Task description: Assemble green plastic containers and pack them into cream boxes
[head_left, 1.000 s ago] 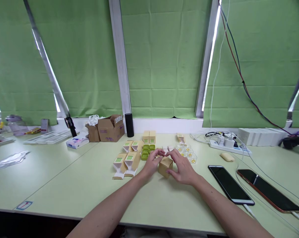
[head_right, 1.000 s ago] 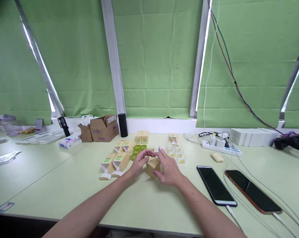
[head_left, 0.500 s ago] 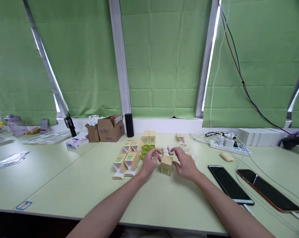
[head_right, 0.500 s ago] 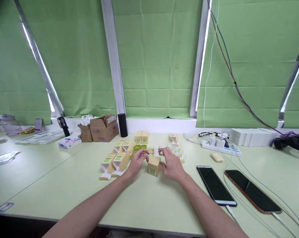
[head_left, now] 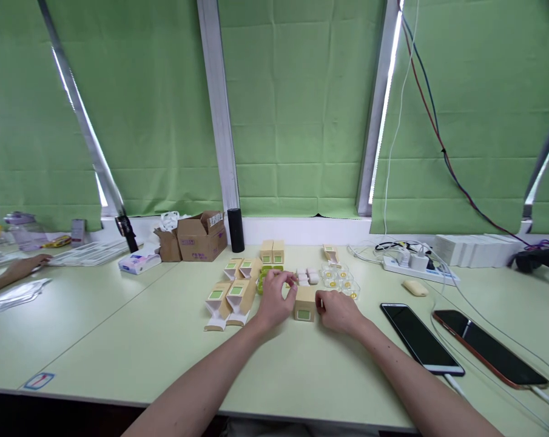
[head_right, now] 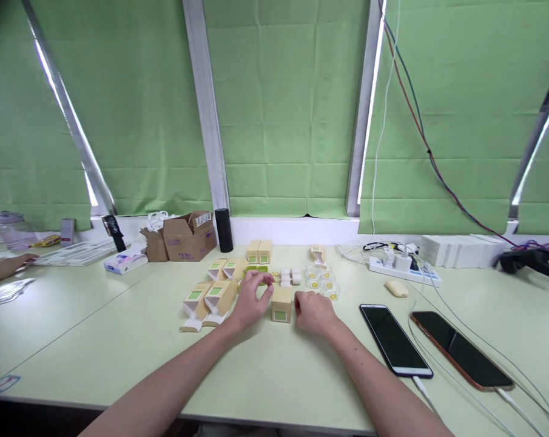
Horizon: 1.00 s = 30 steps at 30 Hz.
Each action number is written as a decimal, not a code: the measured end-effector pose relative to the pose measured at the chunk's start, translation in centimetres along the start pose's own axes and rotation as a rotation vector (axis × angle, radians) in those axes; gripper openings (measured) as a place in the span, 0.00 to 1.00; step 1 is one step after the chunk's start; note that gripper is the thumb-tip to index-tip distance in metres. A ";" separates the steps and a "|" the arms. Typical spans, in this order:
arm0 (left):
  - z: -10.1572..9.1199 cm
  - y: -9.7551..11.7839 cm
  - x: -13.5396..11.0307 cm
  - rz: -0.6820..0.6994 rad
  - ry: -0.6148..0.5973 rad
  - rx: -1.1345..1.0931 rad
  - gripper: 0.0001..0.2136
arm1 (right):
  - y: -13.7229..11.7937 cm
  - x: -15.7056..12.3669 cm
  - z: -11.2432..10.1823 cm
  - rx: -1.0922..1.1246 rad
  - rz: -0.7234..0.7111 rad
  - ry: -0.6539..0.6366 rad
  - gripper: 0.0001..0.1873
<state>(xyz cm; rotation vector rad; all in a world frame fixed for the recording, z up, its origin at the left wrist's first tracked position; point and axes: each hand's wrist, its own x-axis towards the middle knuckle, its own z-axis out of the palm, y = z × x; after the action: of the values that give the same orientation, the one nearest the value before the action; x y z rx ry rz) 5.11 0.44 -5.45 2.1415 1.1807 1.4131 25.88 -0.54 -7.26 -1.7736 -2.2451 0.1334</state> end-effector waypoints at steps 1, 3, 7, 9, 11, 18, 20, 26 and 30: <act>-0.1 0.3 -0.1 0.034 -0.038 0.025 0.07 | 0.0 0.0 0.1 0.004 -0.001 0.004 0.08; -0.2 0.9 -0.2 0.083 -0.117 0.075 0.11 | 0.1 0.1 0.2 0.005 -0.003 0.009 0.08; -0.2 1.8 -0.2 0.162 -0.269 0.159 0.20 | 0.0 0.0 0.1 -0.007 -0.004 0.019 0.06; -0.2 1.9 0.0 0.197 -0.352 0.164 0.25 | -0.1 -0.1 0.0 -0.018 -0.004 0.018 0.06; -0.1 1.9 0.1 0.215 -0.412 0.167 0.28 | -0.2 -0.2 -0.1 -0.028 -0.005 0.017 0.06; -0.2 2.5 0.7 0.279 -0.473 0.267 0.26 | -0.5 -0.3 -0.3 -0.049 -0.005 0.009 0.07; -0.5 2.8 1.2 0.306 -0.485 0.309 0.25 | -0.5 -0.3 -0.4 -0.055 -0.004 0.010 0.08; -2.0 4.0 5.7 0.269 -0.642 0.571 0.24 | -0.8 -0.3 -0.7 -0.083 0.031 -0.039 0.09; -2.1 3.9 10.6 0.237 -0.581 0.751 0.24 | -1.0 -0.3 -0.8 -0.116 0.039 -0.053 0.10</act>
<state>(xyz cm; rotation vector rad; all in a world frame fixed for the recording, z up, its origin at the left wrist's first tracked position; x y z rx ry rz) 6.89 5.91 4.56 2.9727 1.3617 0.3176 25.23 -1.19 -6.34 -1.8946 -2.2988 0.0590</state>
